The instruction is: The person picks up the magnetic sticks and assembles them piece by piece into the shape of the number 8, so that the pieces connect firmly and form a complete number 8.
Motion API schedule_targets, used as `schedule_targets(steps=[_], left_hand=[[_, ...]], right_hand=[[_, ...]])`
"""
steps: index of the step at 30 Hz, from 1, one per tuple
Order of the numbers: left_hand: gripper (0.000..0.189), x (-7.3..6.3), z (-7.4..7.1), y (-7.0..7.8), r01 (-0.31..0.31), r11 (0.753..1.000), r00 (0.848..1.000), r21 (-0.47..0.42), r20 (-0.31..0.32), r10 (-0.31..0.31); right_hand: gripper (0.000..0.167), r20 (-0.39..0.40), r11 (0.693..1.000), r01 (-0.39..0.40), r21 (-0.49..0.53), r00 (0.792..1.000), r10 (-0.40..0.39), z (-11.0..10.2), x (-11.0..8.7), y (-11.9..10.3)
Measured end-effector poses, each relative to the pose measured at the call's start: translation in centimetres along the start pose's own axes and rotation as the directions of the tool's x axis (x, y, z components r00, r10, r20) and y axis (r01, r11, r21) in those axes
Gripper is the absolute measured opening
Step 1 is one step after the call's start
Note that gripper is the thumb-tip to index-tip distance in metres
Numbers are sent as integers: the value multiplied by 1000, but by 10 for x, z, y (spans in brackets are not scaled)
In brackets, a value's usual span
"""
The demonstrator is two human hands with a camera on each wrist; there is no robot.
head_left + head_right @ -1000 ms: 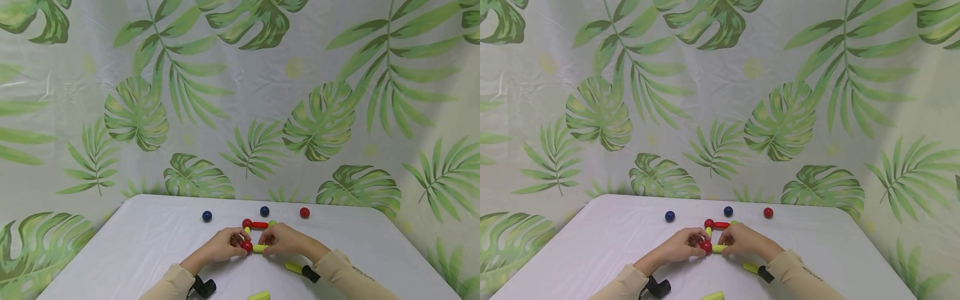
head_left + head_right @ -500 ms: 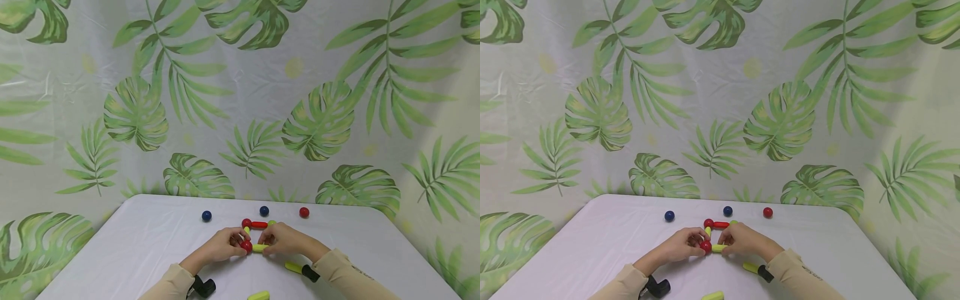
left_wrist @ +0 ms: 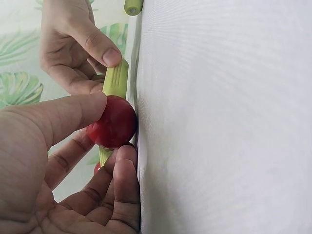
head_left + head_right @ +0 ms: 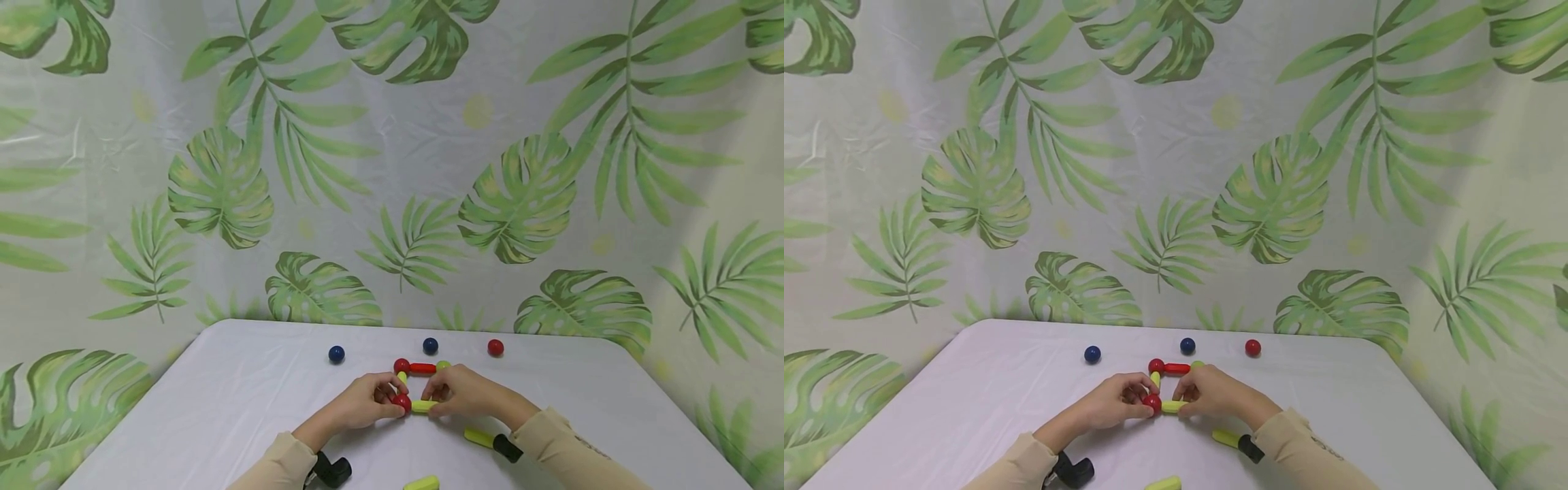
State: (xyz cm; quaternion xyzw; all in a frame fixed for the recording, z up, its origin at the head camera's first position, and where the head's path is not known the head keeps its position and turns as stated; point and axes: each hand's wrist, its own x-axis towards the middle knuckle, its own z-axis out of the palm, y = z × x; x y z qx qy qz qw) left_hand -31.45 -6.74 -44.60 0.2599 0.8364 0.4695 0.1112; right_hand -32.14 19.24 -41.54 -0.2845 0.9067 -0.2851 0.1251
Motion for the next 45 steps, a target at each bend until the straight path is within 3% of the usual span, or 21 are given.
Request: schedule_targets(steps=[10, 17, 27, 35, 39, 45], left_hand=[[24, -1, 1, 0, 5, 1000, 1000, 0, -10, -5], [25, -1, 0, -2, 12, 1000, 1000, 2, -9, -12], [26, -2, 1, 1, 16, 1000, 1000, -9, -7, -16], [26, 0, 0, -2, 28, 1000, 1000, 7, -6, -28], [26, 1, 1, -3, 25, 1000, 1000, 8, -3, -25], [24, 2, 1, -3, 17, 1000, 1000, 9, -6, -17]], right_hand=[[15, -22, 999, 28, -23, 999, -28, -8, -5, 8], [23, -97, 994, 64, -85, 993, -72, -23, -7, 22], [33, -255, 983, -39, -178, 967, -8, -53, -17, 50], [35, -351, 977, -150, -153, 932, 89, -75, -22, 78], [40, -381, 962, -225, -156, 912, 152, -82, -23, 85], [49, -374, 946, -289, -151, 902, 216, -88, -19, 90]])
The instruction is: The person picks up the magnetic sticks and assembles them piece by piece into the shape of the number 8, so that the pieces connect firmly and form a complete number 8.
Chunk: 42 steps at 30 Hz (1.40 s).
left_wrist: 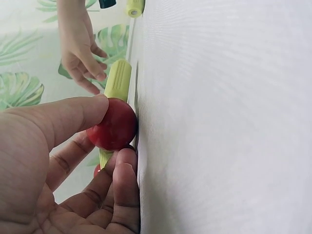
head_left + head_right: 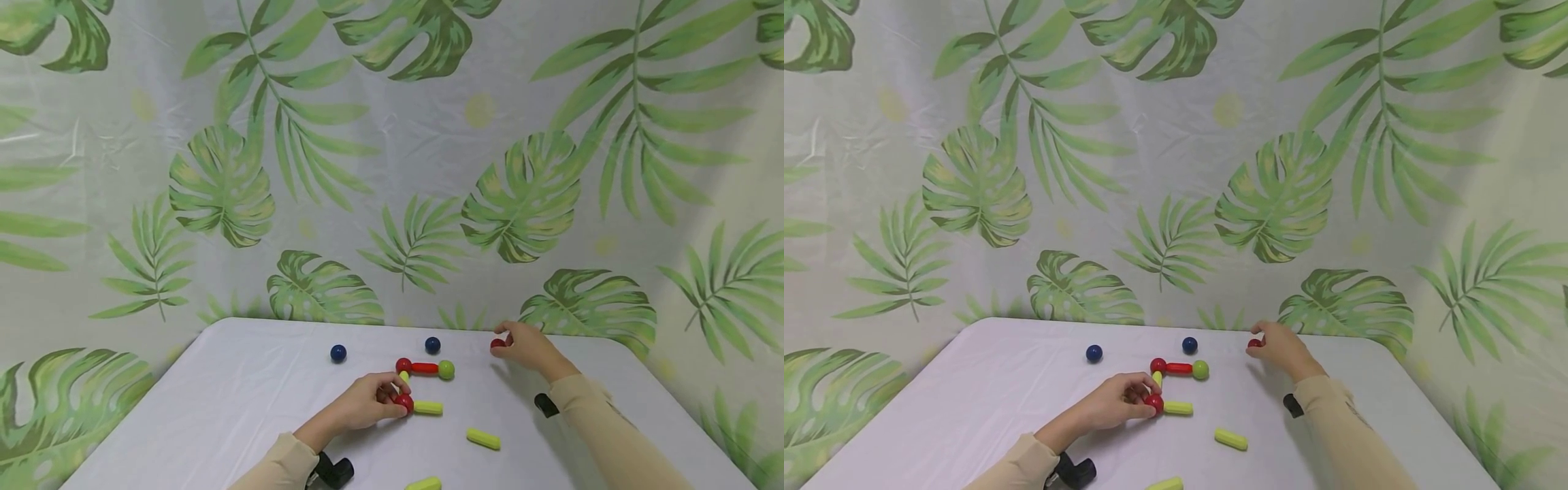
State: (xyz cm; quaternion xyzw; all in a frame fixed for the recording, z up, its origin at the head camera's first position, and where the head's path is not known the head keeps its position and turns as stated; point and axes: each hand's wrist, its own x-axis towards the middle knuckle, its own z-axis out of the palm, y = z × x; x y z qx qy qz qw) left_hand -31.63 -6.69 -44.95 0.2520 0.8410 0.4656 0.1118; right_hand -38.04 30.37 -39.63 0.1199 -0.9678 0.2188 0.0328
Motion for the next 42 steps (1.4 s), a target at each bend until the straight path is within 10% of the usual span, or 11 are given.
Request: schedule_targets(steps=[42], left_hand=[[24, 0, -1, 0, -1, 1000, 1000, -26, -1, 1]], right_hand=[[31, -26, 990, -122, -68, 992, 120, 15, 7, 10]])
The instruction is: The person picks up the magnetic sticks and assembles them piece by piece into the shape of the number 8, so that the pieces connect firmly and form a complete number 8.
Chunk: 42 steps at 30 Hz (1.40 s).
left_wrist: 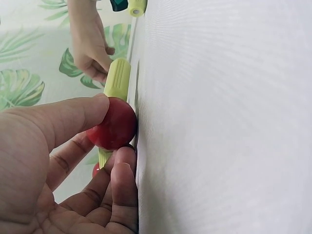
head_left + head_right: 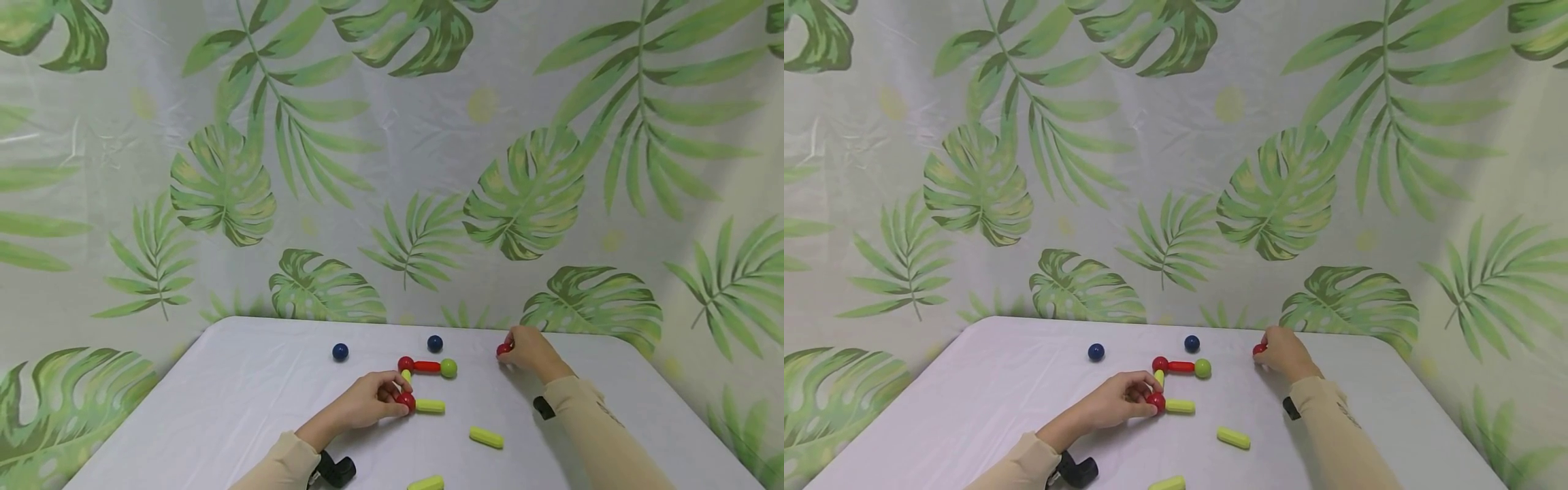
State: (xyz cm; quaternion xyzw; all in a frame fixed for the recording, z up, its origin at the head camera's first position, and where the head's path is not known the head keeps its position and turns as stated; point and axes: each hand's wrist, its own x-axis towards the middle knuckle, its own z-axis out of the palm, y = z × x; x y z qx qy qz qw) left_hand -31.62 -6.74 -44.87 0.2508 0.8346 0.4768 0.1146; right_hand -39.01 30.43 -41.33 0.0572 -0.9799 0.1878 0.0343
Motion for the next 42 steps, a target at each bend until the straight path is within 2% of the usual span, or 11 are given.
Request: schedule_targets(steps=[12, 23, 30, 37, 42], left_hand=[[26, -1, 0, 2, 1, 1000, 1000, -15, -1, -1], [24, 0, 1, -1, 2, 1000, 1000, -6, 3, -2], [24, 0, 1, -1, 2, 1000, 1000, 4, -2, -2], [26, -1, 1, 2, -6, 1000, 1000, -7, -1, 6], [26, -2, 0, 3, -3, 1000, 1000, 0, -3, 3]], right_hand=[[29, 22, 998, 35, 42, 999, -36, -2, -5, 9], [28, 54, 995, 31, 98, 998, -36, -4, -17, 3], [25, 71, 992, 75, 104, 994, -82, -1, -25, 4], [26, 88, 987, 75, 140, 992, -88, 4, -33, 1], [25, 97, 980, 123, 154, 986, -139, 8, -41, -6]])
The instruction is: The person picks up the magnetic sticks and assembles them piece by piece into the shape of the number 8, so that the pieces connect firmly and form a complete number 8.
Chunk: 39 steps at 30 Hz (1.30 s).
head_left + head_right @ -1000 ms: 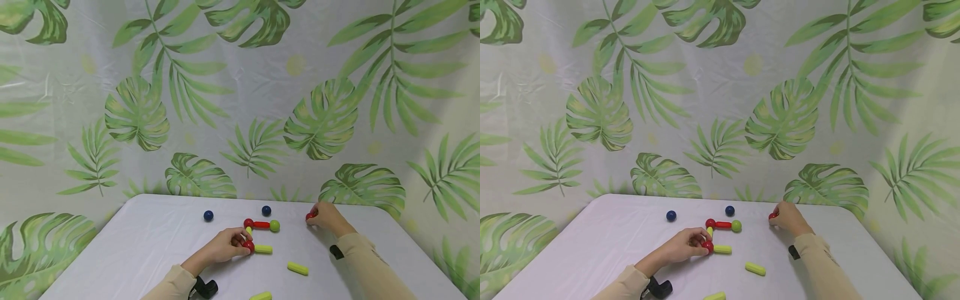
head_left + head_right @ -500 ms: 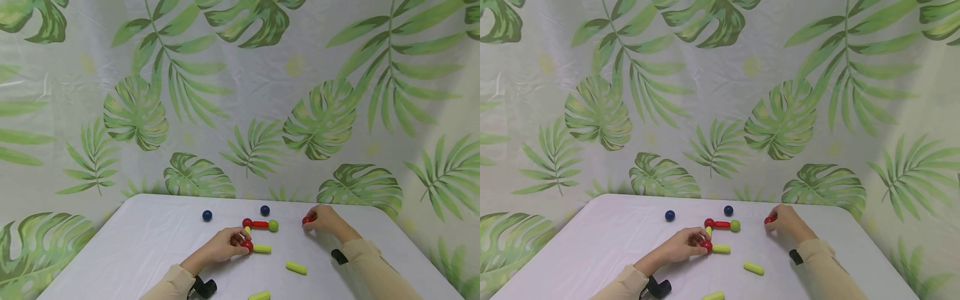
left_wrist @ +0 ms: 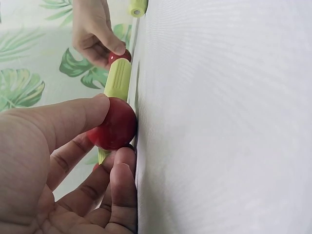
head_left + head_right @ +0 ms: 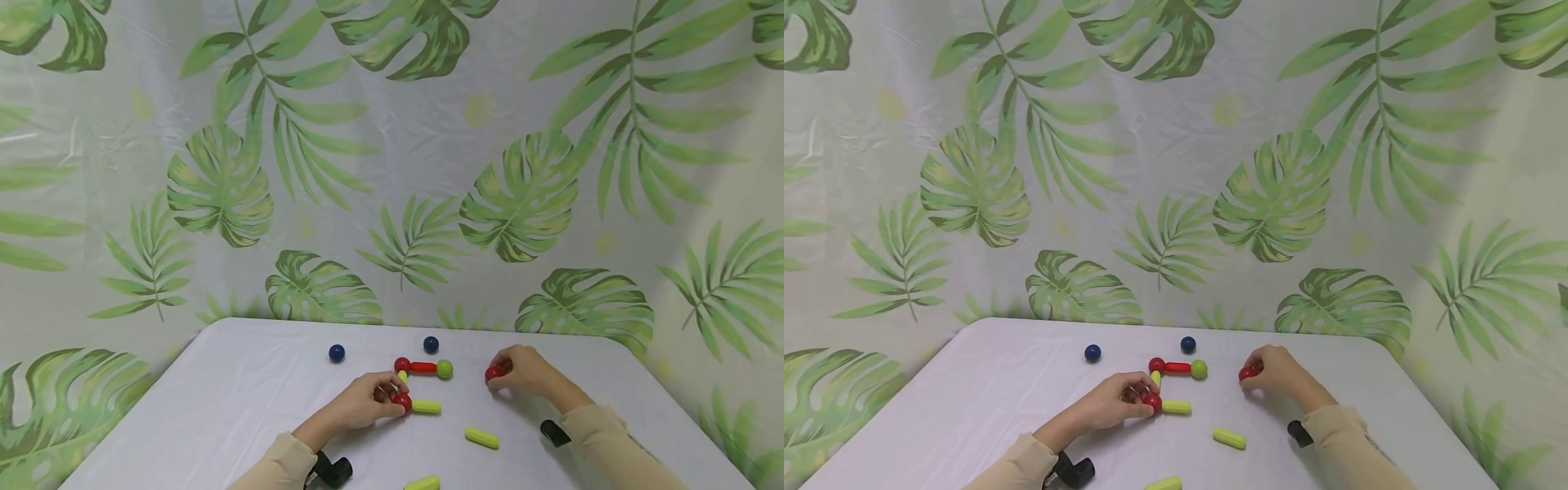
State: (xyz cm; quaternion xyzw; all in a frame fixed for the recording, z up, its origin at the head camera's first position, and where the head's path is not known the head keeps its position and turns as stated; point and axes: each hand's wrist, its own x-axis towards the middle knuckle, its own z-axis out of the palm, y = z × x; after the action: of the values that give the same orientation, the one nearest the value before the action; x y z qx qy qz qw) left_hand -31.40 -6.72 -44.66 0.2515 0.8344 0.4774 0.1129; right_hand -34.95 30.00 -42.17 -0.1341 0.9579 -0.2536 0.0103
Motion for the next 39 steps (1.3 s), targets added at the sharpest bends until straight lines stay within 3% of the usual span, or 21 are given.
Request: schedule_targets(steps=[10, 17, 39], left_hand=[[28, -1, -1, 2, 0, 1000, 1000, 2, 2, 0], [27, 0, -1, 1, -9, 1000, 1000, 2, 2, 9], [23, 0, 0, 0, -19, 1000, 1000, -1, 12, 19]], right_hand=[[26, 44, 996, 80, 26, 996, -82, 9, -8, -17], [26, 83, 997, 64, 50, 994, -68, 14, -12, -31], [29, 160, 986, 120, 114, 978, -137, 33, -18, -57]])
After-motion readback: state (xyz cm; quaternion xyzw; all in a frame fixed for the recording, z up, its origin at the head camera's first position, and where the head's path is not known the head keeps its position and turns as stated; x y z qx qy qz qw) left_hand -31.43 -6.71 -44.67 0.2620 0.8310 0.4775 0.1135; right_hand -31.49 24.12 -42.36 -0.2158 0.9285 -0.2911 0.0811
